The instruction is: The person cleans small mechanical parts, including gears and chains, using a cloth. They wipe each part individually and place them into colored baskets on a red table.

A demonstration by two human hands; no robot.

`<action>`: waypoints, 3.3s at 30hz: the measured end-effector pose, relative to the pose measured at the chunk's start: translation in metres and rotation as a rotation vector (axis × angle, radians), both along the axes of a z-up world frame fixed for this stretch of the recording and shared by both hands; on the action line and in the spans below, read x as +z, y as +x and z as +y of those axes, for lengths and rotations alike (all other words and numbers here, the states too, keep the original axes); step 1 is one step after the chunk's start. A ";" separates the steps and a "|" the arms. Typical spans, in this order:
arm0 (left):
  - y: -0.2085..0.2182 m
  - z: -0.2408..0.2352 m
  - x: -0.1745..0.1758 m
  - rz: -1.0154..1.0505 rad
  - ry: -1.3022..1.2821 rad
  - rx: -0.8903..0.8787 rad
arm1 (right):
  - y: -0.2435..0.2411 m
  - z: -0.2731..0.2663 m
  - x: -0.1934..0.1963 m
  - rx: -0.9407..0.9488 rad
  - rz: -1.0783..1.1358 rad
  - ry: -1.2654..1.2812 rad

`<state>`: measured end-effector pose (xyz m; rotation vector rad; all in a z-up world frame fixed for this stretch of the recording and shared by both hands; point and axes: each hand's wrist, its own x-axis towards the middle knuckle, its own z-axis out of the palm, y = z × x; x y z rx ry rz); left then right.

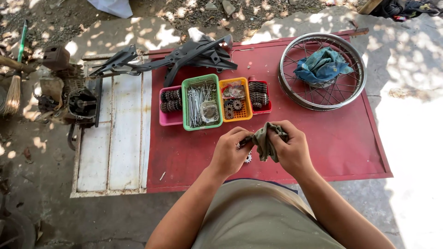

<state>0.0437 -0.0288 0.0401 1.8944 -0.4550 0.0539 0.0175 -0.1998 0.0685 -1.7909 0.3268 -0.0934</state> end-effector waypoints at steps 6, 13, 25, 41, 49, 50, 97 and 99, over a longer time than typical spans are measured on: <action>-0.009 0.006 -0.001 -0.170 0.214 0.008 | -0.014 0.009 -0.005 0.207 -0.023 -0.252; -0.014 0.015 0.001 -0.398 0.424 0.023 | -0.016 0.021 -0.010 0.230 0.037 -0.393; -0.025 0.015 -0.004 0.097 -0.077 0.104 | -0.008 -0.010 -0.028 -0.066 -0.020 0.053; -0.041 0.008 0.001 -0.204 0.152 0.095 | -0.013 0.007 -0.019 0.294 0.043 -0.241; -0.048 0.002 0.006 0.167 -0.189 0.196 | 0.005 0.007 -0.031 0.239 0.004 0.081; -0.046 0.002 0.005 0.155 -0.157 0.193 | 0.005 0.008 -0.029 0.208 -0.010 0.083; -0.041 -0.005 -0.013 -0.001 -0.142 -0.011 | -0.031 0.002 -0.011 0.186 0.008 -0.154; -0.041 -0.007 -0.017 0.006 -0.155 -0.032 | -0.033 0.003 -0.009 0.099 0.059 -0.123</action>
